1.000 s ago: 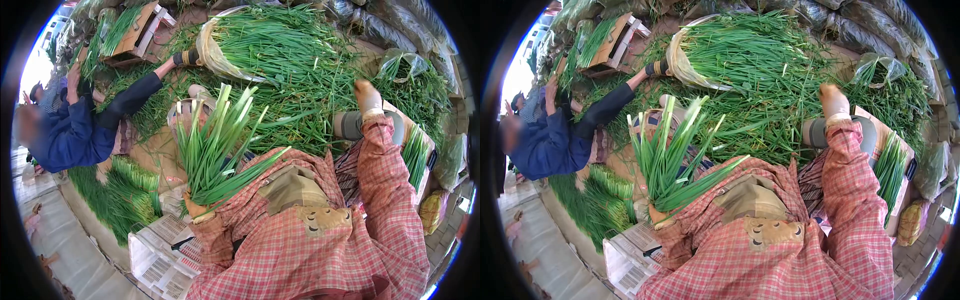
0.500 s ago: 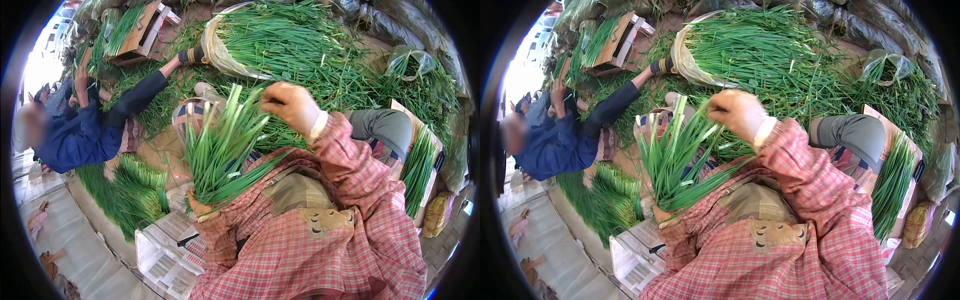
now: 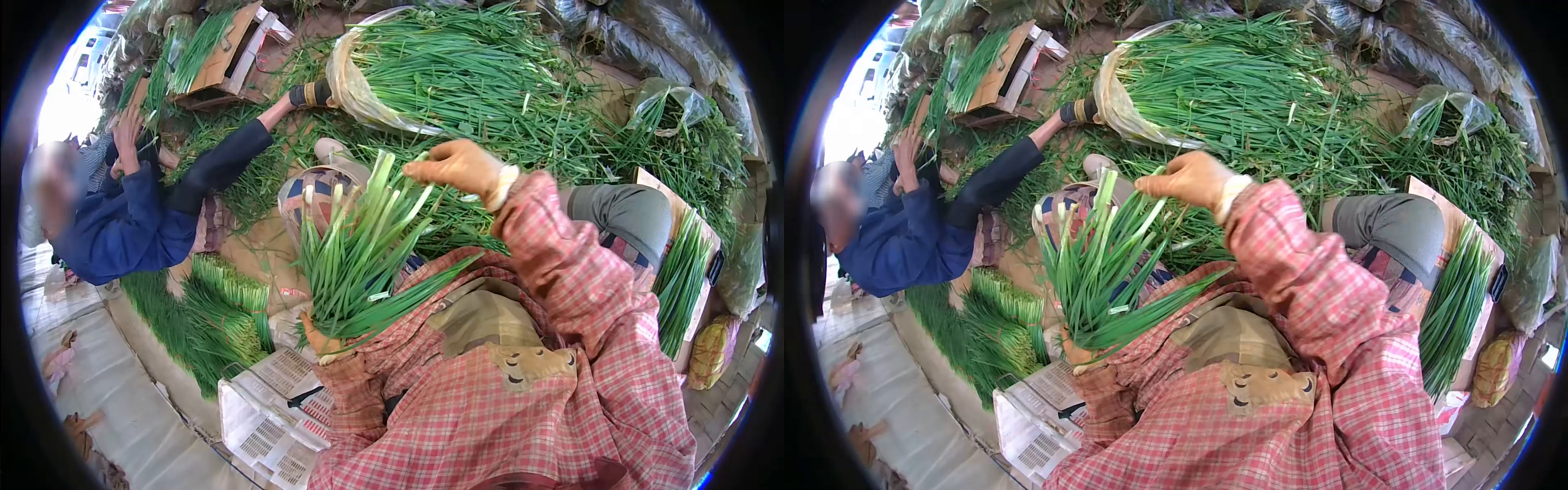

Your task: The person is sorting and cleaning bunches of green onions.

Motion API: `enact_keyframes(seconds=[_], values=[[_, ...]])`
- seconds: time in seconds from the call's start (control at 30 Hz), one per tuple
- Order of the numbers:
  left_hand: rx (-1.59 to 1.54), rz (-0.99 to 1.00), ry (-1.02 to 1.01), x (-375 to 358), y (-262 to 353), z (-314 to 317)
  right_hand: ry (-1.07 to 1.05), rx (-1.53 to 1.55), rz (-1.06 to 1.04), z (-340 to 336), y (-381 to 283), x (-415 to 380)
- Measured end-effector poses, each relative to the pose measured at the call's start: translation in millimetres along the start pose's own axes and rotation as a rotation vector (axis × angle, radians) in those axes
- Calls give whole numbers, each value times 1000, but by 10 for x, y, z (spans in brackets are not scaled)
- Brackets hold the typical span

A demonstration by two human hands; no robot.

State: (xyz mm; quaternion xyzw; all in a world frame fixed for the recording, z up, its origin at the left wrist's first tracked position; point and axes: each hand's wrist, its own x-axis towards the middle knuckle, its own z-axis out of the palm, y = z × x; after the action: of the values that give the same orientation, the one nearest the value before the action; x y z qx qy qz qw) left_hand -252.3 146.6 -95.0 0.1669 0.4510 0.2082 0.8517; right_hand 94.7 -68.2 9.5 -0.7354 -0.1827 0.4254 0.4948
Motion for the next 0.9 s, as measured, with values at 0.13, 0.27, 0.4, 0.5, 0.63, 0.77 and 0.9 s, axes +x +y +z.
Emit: enact_keyframes(seconds=[0.13, 0.27, 0.4, 0.5, 0.63, 0.77, 0.9], values=[[-12, 41, 9, -2, 2, -35, 60, 300, -36, 227, 184, 45], [-30, 156, 27, -31, -6, 2, 575, 43, -186, -324, 377, -209], [-36, 316, 75, -71, -39, 208, 785, -1291, 61, -1117, 561, -492], [-96, 348, 66, -87, -59, 319, 645, -698, -479, -766, -9, -388], [-77, 374, 138, -64, -11, 286, -40, -311, -335, -133, -592, -273], [-125, 238, 67, -63, 9, 100, 120, -631, -796, -17, -439, -169], [-138, 192, 39, -132, -92, 242, 282, -698, -863, -34, -345, -406]])
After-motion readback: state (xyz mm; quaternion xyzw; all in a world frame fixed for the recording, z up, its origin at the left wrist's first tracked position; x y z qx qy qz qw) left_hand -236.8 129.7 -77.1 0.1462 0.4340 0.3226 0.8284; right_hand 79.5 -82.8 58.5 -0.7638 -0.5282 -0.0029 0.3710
